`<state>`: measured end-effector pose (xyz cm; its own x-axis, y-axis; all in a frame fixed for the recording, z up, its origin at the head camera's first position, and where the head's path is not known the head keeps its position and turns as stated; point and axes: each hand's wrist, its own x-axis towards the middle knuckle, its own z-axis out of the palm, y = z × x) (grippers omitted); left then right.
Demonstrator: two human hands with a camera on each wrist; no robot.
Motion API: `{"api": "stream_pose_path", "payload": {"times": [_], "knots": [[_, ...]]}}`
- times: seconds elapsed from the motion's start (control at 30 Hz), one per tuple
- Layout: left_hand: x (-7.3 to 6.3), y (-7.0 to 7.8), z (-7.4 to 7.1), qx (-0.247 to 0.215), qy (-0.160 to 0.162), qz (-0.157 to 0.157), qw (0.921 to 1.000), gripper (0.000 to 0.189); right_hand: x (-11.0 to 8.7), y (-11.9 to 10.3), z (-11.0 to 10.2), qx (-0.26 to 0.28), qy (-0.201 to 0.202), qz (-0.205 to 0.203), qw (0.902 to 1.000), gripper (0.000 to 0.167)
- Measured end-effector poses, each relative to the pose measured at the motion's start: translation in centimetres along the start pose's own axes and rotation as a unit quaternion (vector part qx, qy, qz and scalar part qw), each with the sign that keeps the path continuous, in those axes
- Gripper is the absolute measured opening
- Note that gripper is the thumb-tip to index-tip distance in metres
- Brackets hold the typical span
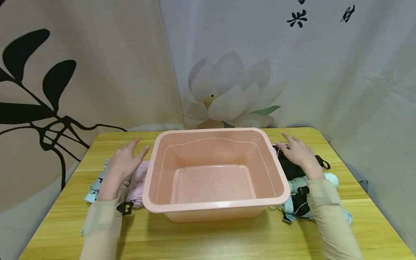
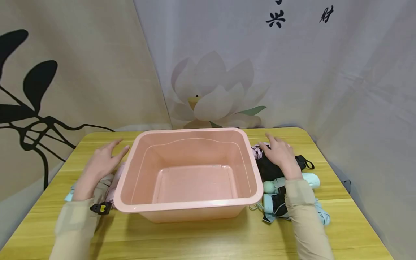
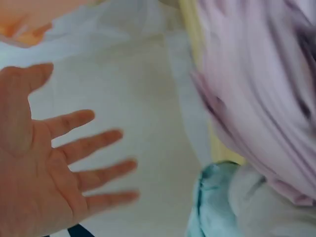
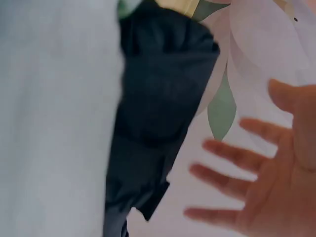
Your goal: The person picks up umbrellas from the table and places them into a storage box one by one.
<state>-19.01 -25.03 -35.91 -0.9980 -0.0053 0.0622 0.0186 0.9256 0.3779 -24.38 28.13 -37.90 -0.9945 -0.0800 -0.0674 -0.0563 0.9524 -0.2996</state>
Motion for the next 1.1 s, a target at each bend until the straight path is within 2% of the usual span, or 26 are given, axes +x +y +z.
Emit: {"api": "stream_pose_path", "payload": {"times": [0.1,0.2,0.3,0.37,0.53,0.83,1.1], "knots": [[-0.8,0.9,-0.6,-0.046,0.027,0.032,0.9981,0.066,0.2,0.4,-0.2,-0.017,-0.030,-0.035,0.9988,0.064],[-1.8,2.1,-1.1,-0.100,0.042,0.063,0.9922,0.056,0.4,1.0,-0.2,-0.034,-0.046,-0.065,0.9962,0.055],[-2.8,3.6,-1.8,-0.137,0.033,0.083,0.9866,0.050,0.9,1.6,-0.1,-0.055,-0.051,-0.083,0.9937,0.052],[-3.4,4.5,-2.2,-0.146,0.015,0.083,0.9856,0.050,1.4,2.0,-0.1,-0.068,-0.052,-0.091,0.9922,0.052],[-4.2,5.8,-2.5,-0.132,-0.008,0.072,0.9886,0.052,2.4,2.7,0.1,-0.095,-0.067,-0.090,0.9891,0.053],[-4.4,6.5,-2.3,-0.107,0.002,0.049,0.9930,0.050,4.1,2.0,0.1,-0.106,-0.127,-0.076,0.9833,0.058],[-3.9,6.5,-1.9,-0.105,0.007,0.040,0.9936,0.052,5.2,1.6,0.6,-0.131,-0.150,-0.074,0.9772,0.064]]}}
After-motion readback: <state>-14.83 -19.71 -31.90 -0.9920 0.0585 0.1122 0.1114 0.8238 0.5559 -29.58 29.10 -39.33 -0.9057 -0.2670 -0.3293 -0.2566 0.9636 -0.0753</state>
